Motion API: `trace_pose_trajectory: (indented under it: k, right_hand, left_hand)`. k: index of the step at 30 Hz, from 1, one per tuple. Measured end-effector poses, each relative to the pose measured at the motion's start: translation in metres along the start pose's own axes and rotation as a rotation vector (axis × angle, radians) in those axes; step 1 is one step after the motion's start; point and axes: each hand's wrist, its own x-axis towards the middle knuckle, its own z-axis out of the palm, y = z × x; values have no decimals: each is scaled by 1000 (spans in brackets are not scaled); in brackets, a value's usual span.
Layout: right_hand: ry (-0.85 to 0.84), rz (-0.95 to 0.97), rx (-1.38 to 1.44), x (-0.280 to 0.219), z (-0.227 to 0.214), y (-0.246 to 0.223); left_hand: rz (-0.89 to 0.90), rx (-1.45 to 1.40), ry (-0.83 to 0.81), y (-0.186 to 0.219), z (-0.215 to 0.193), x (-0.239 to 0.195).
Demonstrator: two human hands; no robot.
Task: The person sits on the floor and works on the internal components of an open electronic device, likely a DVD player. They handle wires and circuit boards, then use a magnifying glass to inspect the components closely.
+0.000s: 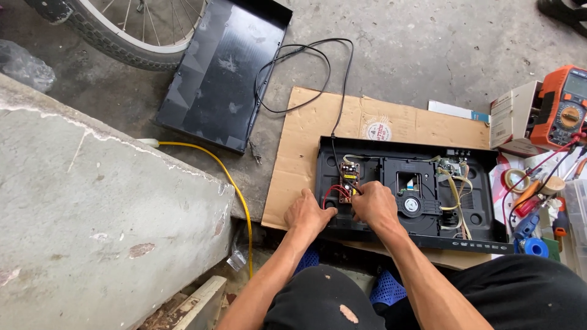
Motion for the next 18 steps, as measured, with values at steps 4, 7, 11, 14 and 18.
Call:
trace_pose_trajectory:
  k: [4,7,11,14,18]
  right_hand:
    - [56,-69,-8,-4,6,4]
    - [102,-73,-11,-25,-2,-10]
    - [52,-136,24,-8,-35,-34]
    - [-181,-184,9,-17,-72,-72]
    - [-535,-466,-50,-70,-133,-119]
  left_hand:
    - [-12,-27,-8,4,-4,-2]
    - [-18,-18,-10,5,-6,-4]
    - [-4,3,-3,7,-9,-10]
    - [1,-12,-6,10,-15,-20]
    - [-20,-137,-36,9,-20,-33]
